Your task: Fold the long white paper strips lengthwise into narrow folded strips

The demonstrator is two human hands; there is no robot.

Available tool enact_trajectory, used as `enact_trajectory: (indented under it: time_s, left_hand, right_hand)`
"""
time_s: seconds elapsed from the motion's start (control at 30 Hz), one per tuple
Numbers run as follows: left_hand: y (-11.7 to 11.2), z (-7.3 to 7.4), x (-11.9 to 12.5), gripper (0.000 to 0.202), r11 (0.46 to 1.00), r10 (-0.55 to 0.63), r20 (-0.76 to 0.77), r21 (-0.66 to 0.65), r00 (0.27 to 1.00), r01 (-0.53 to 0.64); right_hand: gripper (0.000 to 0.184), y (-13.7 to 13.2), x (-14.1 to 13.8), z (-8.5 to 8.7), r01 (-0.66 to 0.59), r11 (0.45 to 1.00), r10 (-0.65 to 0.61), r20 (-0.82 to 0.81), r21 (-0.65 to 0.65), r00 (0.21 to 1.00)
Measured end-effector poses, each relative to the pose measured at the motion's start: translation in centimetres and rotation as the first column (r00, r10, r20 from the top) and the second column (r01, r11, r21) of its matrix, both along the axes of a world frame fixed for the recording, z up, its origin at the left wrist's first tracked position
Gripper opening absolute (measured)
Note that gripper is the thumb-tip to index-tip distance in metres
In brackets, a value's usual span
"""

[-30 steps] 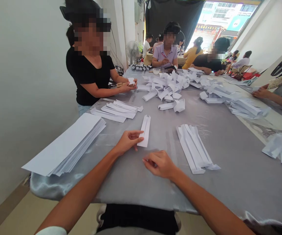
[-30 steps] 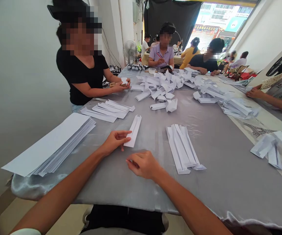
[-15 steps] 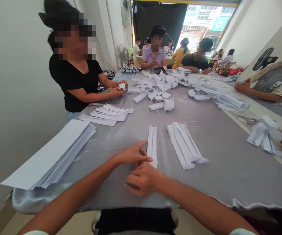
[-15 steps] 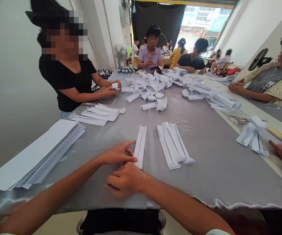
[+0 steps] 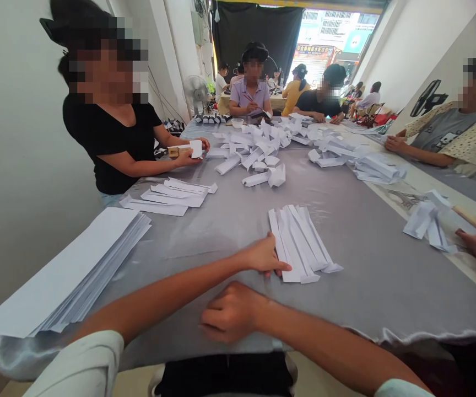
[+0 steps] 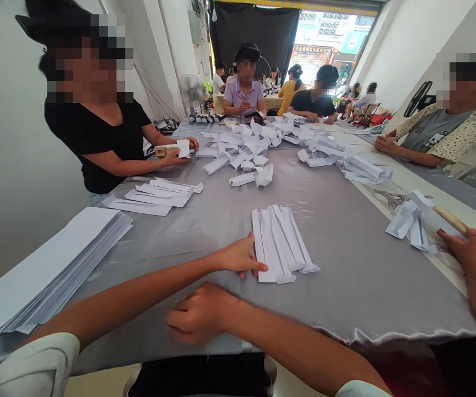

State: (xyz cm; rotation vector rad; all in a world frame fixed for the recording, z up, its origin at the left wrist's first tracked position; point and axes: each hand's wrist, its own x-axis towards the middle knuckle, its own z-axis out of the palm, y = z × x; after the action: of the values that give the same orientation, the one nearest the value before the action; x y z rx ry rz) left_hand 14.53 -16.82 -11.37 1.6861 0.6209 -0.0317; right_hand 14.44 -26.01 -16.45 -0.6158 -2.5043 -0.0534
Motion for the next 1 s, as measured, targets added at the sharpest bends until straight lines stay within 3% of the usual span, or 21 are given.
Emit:
enact_trajectory:
  time_s: [0.13,0.3,0.37,0.43,0.5,0.6,0.7,0.83,1.0]
  left_hand:
    - [-0.2,-0.6,2.2,0.127,1.0,0.027,0.023,0.014,0.999,-0.027]
    - [1.2,-1.4,5.1,0.076,0.992,-0.036,0.025,0.122,0.999,0.033]
    - [1.8,-1.4,5.8,0.063,0.975,-0.047,0.049,0.221,0.998,0.035]
    - [2.4,-1.4,5.6,0.057,0.911,-0.022,0.073,0.413,0.997,-0.01]
    - [3.1,-1.4,4.4,0.05,0.803,-0.005,0.072,0.595,0.997,-0.039]
    - [4.2,-1.1,0.2,0.043,0.665,0.044,0.005,0.746,0.999,-0.033]
    - [5.1,0.1,-5.8,0.039,0.538,0.264,-0.123,0.842,0.957,-0.04]
    - [5.9,2.9,-14.8,0.024,0.372,0.572,-0.254,0.928,0.78,0.029]
    - [6.2,6.8,-24.8,0.032,0.295,0.792,-0.253,0.955,0.555,0.014]
  right_hand:
    - [0.027,0.5,0.1,-0.3,-0.023,0.999,0.024,-0.023,0.028,0.999]
    - [0.021,0.7,0.2,-0.6,-0.009,1.0,0.01,-0.061,0.026,0.998]
    - [0.021,0.6,0.4,-0.4,-0.005,1.0,0.007,-0.063,0.025,0.998]
    - [0.024,0.4,0.6,-0.1,0.003,1.0,-0.002,-0.073,0.02,0.997]
    - [0.027,0.1,0.8,0.2,0.03,1.0,-0.029,-0.099,0.004,0.995]
    - [0.025,-0.2,1.0,0.4,0.052,0.998,-0.055,-0.122,-0.026,0.991]
    - [0.021,-0.3,0.9,0.4,0.027,0.998,-0.033,-0.132,-0.05,0.991]
    - [0.022,-0.5,0.7,0.5,0.01,0.997,-0.023,-0.17,-0.077,0.985]
    - [0.022,-0.5,0.8,0.9,0.0,0.991,-0.027,-0.2,-0.131,0.979]
